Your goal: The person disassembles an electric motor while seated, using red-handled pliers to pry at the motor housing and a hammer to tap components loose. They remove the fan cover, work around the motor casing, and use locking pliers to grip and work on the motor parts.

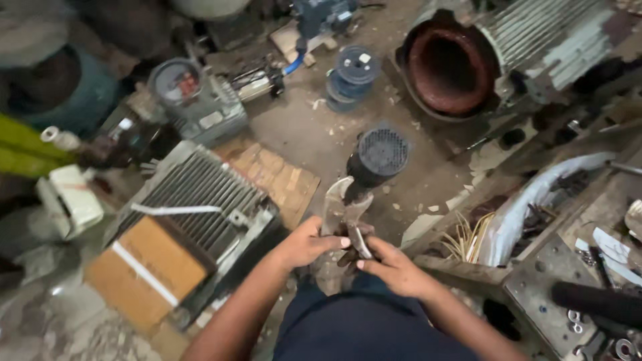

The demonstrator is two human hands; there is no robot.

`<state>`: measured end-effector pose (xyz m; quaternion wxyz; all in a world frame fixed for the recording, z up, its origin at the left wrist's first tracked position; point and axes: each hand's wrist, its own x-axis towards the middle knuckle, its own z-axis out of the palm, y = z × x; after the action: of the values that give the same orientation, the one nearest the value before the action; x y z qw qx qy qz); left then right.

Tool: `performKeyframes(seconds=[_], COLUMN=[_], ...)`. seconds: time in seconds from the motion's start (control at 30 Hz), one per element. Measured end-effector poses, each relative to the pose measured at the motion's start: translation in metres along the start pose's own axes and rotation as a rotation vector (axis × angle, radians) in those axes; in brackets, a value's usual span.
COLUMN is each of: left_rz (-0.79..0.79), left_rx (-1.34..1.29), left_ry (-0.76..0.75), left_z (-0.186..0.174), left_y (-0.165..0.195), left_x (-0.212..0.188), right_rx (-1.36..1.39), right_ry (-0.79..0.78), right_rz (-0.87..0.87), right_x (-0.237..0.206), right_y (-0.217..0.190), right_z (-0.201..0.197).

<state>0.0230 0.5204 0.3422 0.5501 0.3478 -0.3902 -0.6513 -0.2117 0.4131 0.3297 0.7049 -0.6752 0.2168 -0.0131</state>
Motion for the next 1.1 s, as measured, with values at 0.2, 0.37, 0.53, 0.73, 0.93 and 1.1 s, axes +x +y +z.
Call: performKeyframes(seconds=[0.2, 0.37, 0.53, 0.73, 0.93, 1.1], left_rz=[-0.026, -0.096, -0.04, -0.149, -0.255, -0.37], left_rx=[-0.152, -0.022, -0.024, -0.072, -0.035, 0.004], left_ry=[-0.059, -0.111, -0.204, -0.379, -0.691, -0.904], left_z=[-0.037, -0.059, -0.087, -0.079, -0.072, -0.118], left_y=[-0.005, 0.005, 0.058, 0.089, 0.112, 0.128], left_x=[0.109, 0.197, 0.273, 0.354, 0.445, 0.512], right_rx=[0.301, 0.165, 0.188, 0.071, 0.114, 0.313], right_ry=[0.171, 0.436, 0.537, 0.791, 1.183, 1.43], right_rz=[-0.025, -0.051, -0.236, -0.244, -0.284, -0.403], right_x=[0.033, 0.063, 0.12, 0.122, 0.148, 0.244], right_y=[0.021, 0.023, -0.001, -0.027, -0.042, -0.054], right_z=[-0.057, -0.107, -0.16, -0.196, -0.211, -0.214])
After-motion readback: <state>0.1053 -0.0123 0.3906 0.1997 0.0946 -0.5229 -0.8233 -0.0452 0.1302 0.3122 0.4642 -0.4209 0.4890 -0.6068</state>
